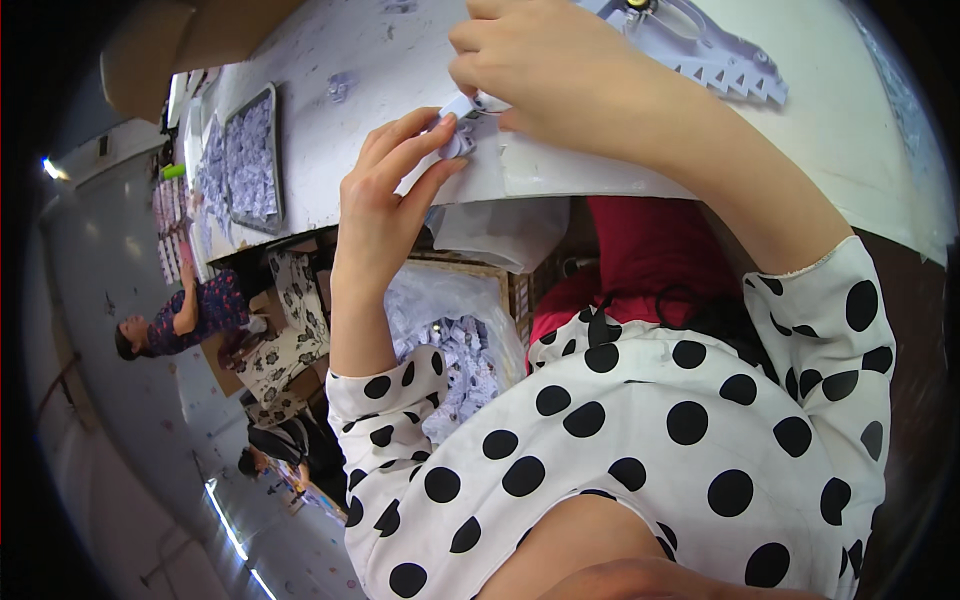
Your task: The person assembles small plastic components by hand, attaching small chain-like accessories to triangle-shaped plastic products.
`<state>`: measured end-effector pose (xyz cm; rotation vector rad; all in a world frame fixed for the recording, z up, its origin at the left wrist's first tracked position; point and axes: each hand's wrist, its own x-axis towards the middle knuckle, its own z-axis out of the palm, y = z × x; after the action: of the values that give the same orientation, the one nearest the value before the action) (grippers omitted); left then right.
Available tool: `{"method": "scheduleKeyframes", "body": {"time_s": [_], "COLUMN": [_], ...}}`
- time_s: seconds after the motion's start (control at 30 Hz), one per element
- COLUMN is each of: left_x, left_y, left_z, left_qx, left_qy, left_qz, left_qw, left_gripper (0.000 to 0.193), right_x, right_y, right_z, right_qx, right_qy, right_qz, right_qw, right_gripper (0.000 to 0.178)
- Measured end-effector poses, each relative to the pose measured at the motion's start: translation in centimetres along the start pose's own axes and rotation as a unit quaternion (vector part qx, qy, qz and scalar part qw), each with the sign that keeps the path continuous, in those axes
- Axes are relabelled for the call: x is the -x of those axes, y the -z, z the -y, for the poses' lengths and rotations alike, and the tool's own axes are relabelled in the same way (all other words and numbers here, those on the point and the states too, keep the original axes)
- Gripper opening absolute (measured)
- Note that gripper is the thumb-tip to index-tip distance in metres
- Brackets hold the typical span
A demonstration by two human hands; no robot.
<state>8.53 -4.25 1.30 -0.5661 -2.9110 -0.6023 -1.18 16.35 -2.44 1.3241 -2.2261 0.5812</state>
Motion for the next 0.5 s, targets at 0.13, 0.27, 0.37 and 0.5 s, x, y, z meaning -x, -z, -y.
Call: {"method": "scheduleKeyframes", "body": {"time_s": [0.13, 0.27, 0.37, 0.5], "left_x": [0.3, 2.0, 2.8, 2.1], "left_y": [-0.2, -1.7, -3.1, -4.1], "left_z": [0.0, 0.3, 1.3, 0.3], "left_qx": [0.014, -0.032, 0.004, 0.043], "left_qy": [0.042, -0.001, -0.028, -0.018], "left_qz": [0.013, -0.089, -0.131, -0.169], "left_qw": [0.999, 0.996, 0.991, 0.984], "left_gripper": [0.036, 0.032, 0.030, 0.026], "right_x": [0.3, 1.0, 0.9, 0.3], "right_y": [0.4, -0.7, -0.1, 2.0], "right_z": [0.2, 1.3, 1.7, 1.5], "right_qx": [-0.094, -0.016, 0.017, 0.011], "right_qy": [0.037, 0.030, 0.034, 0.064], "right_qz": [0.039, 0.020, 0.017, 0.059], "right_qw": [0.994, 0.999, 0.999, 0.996], "right_gripper": [0.011, 0.018, 0.022, 0.011]}}
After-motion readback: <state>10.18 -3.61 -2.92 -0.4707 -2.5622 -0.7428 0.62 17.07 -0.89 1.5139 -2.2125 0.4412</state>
